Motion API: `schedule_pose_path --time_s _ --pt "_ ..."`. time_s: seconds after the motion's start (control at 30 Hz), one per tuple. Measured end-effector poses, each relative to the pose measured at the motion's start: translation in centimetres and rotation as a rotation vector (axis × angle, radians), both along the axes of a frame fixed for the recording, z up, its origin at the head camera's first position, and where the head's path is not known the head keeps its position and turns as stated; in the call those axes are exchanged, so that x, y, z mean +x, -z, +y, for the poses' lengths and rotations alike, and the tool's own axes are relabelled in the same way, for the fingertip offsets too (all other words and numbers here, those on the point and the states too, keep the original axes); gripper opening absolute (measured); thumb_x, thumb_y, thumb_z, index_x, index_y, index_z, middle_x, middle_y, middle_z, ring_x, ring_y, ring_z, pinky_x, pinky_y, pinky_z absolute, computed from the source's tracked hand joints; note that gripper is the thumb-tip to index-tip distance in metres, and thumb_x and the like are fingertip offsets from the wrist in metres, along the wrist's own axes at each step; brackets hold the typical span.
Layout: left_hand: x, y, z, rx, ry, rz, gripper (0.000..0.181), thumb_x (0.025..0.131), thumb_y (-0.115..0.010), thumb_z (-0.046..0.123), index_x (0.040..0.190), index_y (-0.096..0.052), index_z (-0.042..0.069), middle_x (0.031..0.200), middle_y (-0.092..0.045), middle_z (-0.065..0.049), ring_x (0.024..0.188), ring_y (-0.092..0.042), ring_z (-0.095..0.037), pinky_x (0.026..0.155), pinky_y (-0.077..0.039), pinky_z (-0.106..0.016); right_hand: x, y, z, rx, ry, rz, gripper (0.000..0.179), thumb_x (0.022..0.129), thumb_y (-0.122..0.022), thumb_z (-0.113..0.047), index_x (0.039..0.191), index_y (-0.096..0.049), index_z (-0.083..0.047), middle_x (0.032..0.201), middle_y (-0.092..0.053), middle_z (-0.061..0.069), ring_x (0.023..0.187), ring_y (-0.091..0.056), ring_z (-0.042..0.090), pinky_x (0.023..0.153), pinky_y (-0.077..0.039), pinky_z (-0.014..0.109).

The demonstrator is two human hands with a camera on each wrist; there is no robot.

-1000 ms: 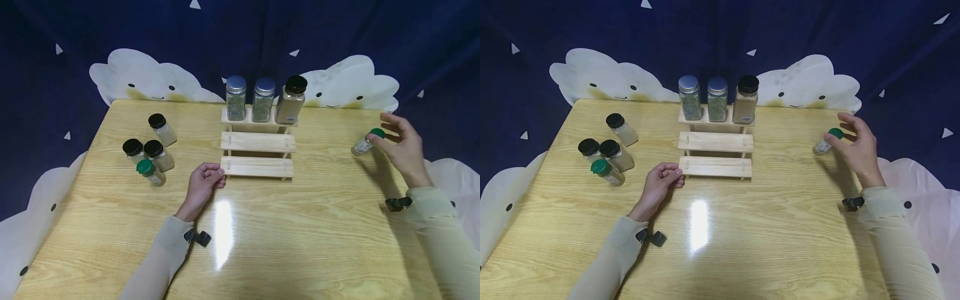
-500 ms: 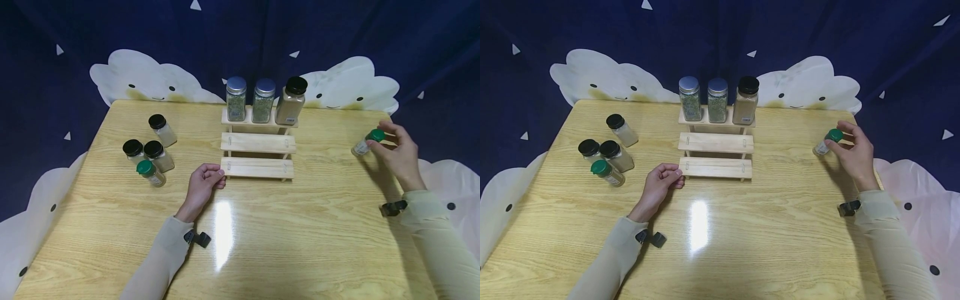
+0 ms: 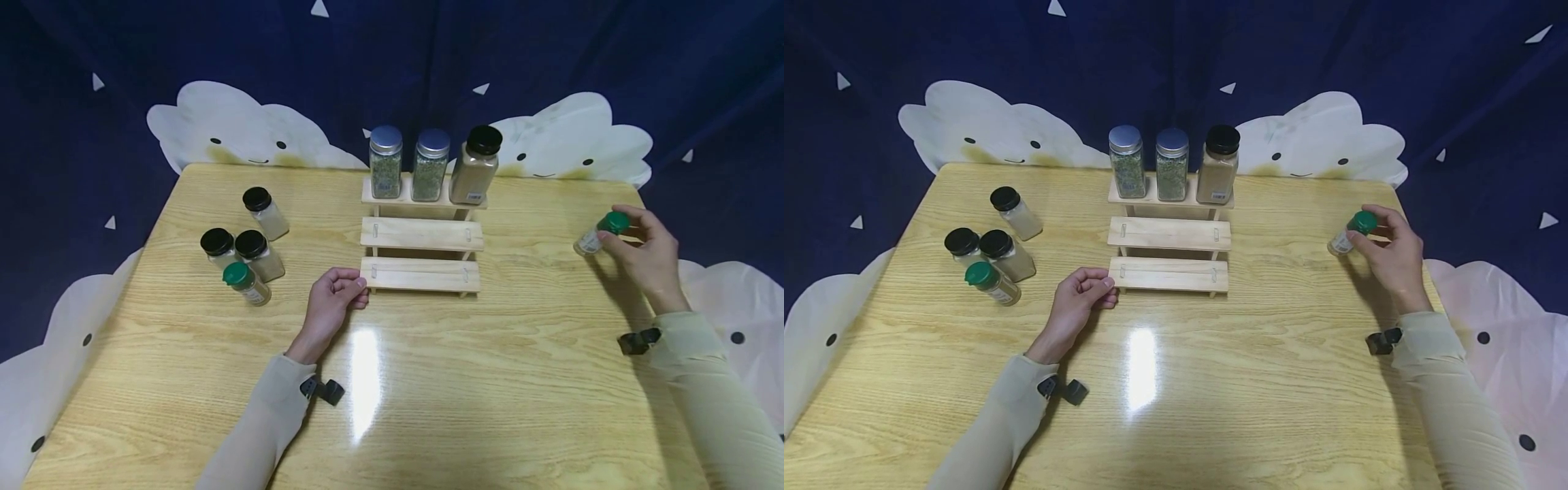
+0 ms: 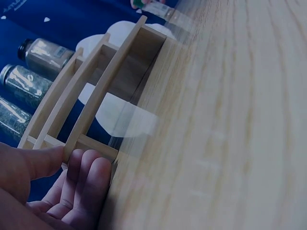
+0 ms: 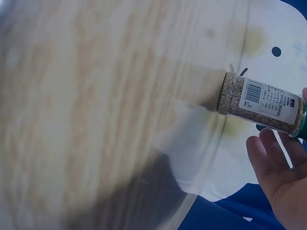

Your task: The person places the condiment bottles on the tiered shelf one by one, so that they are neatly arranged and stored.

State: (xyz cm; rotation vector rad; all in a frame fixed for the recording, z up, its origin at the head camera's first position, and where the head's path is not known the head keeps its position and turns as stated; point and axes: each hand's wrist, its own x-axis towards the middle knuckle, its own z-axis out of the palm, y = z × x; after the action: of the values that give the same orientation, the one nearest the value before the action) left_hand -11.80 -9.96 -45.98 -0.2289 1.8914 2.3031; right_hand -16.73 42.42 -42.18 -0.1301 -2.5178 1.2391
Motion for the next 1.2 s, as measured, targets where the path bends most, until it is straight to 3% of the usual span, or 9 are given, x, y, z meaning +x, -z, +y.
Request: schedule_pose_path --time_s 0.37,0.63,0.9,1.2 --pt "0.1 0.0 0.0 0.003 0.002 -0.003 0.016 0.106 -0.065 -0.008 0.120 -0.061 -0.012 0.089 -0.073 -0.013 0.072 -0.072 -0.012 0.071 -0.066 -0.022 0.2 -0.2 -0.1 -0.035 0.030 0.028 0.054 0.098 -0.081 -0.004 0.150 -0.066 -0.011 0.121 -0.064 -0.020 0.106 -0.061 0.001 0.085 -0.050 0.007" --pt "0.0 0.1 0.0 0.003 0.001 -0.003 0.016 0.106 -0.065 -0.008 0.121 -0.061 -0.012 0.089 -0.073 -0.013 0.073 -0.073 -0.012 0.072 -0.066 -0.023 0.4 -1.5 -1.5 -0.039 0.010 0.081 0.053 0.097 -0.081 0.000 0.148 -0.067 -0.007 0.120 -0.066 -0.018 0.105 -0.063 0.002 0.084 -0.052 0.006" --pt "0.0 0.2 -0.1 0.001 0.007 -0.004 0.016 0.106 -0.065 -0.007 0.122 -0.061 -0.011 0.091 -0.073 -0.014 0.074 -0.073 -0.013 0.073 -0.067 -0.024 0.7 -3.5 -4.1 -0.071 -0.069 0.135 0.052 0.095 -0.081 0.003 0.145 -0.069 -0.006 0.121 -0.070 -0.011 0.106 -0.068 0.005 0.082 -0.056 0.006" --pt "0.0 0.1 -0.1 0.006 0.004 0.002 0.016 0.106 -0.065 -0.007 0.121 -0.061 -0.011 0.091 -0.073 -0.015 0.073 -0.072 -0.012 0.072 -0.066 -0.023 1.2 -5.7 -7.5 -0.114 -0.217 0.187 0.053 0.094 -0.079 0.010 0.145 -0.068 -0.001 0.128 -0.070 0.001 0.108 -0.071 0.012 0.085 -0.060 0.012"
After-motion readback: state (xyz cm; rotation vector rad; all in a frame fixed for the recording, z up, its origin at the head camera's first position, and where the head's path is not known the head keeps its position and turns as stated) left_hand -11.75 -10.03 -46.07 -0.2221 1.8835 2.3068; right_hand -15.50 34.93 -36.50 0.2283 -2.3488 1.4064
